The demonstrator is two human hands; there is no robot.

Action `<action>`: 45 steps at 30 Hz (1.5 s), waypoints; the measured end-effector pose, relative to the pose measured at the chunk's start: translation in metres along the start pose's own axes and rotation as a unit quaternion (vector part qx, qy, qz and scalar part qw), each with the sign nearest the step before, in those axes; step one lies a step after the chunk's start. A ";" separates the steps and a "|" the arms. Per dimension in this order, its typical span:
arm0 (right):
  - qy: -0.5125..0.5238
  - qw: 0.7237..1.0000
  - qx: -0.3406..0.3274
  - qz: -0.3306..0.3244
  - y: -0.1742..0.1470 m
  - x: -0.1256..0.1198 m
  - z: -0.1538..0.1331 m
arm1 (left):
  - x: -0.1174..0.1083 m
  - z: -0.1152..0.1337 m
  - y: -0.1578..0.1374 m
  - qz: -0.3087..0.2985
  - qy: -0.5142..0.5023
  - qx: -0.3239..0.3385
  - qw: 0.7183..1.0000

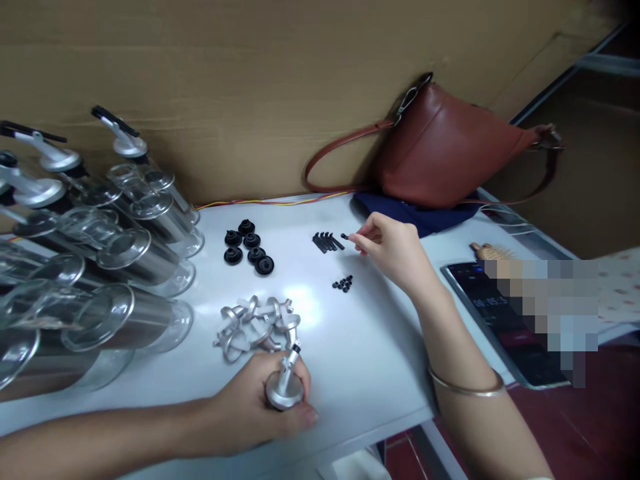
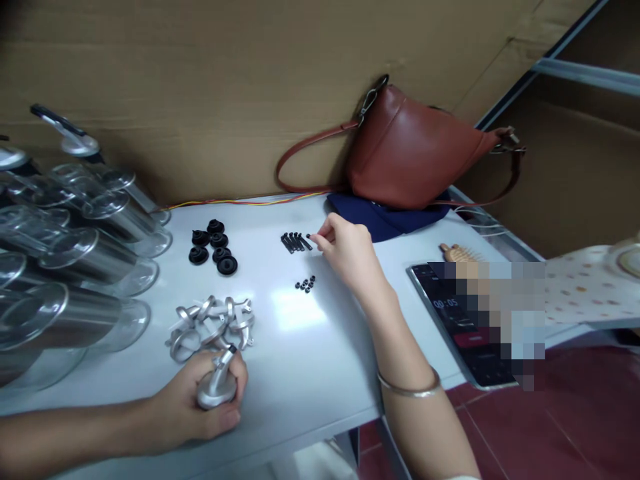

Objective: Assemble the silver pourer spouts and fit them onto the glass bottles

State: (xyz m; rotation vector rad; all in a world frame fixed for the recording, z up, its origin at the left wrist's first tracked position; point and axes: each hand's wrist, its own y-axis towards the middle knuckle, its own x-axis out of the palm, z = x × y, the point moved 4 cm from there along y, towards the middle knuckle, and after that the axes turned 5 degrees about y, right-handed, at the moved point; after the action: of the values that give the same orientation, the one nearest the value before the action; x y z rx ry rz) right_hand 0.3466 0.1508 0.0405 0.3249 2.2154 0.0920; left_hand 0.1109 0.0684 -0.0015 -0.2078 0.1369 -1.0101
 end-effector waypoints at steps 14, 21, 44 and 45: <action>-0.107 0.991 -0.032 -0.076 -0.002 0.019 0.015 | 0.000 0.000 0.000 -0.011 -0.012 -0.015 1.000; -0.086 0.988 -0.073 -0.102 -0.005 0.022 0.010 | 0.001 0.001 0.000 -0.017 -0.027 -0.032 0.999; -0.100 0.985 -0.072 -0.118 -0.007 0.023 0.004 | 0.000 0.000 -0.001 -0.021 -0.029 -0.044 0.998; -0.098 0.985 -0.074 -0.119 -0.007 0.023 0.004 | 0.000 0.000 -0.001 -0.020 -0.029 -0.043 0.998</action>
State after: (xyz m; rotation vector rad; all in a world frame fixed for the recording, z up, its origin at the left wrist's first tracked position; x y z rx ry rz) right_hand 0.3347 0.1499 0.0189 -0.0139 2.0221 0.0902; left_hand 0.1101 0.0677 -0.0008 -0.3190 0.1231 -1.0384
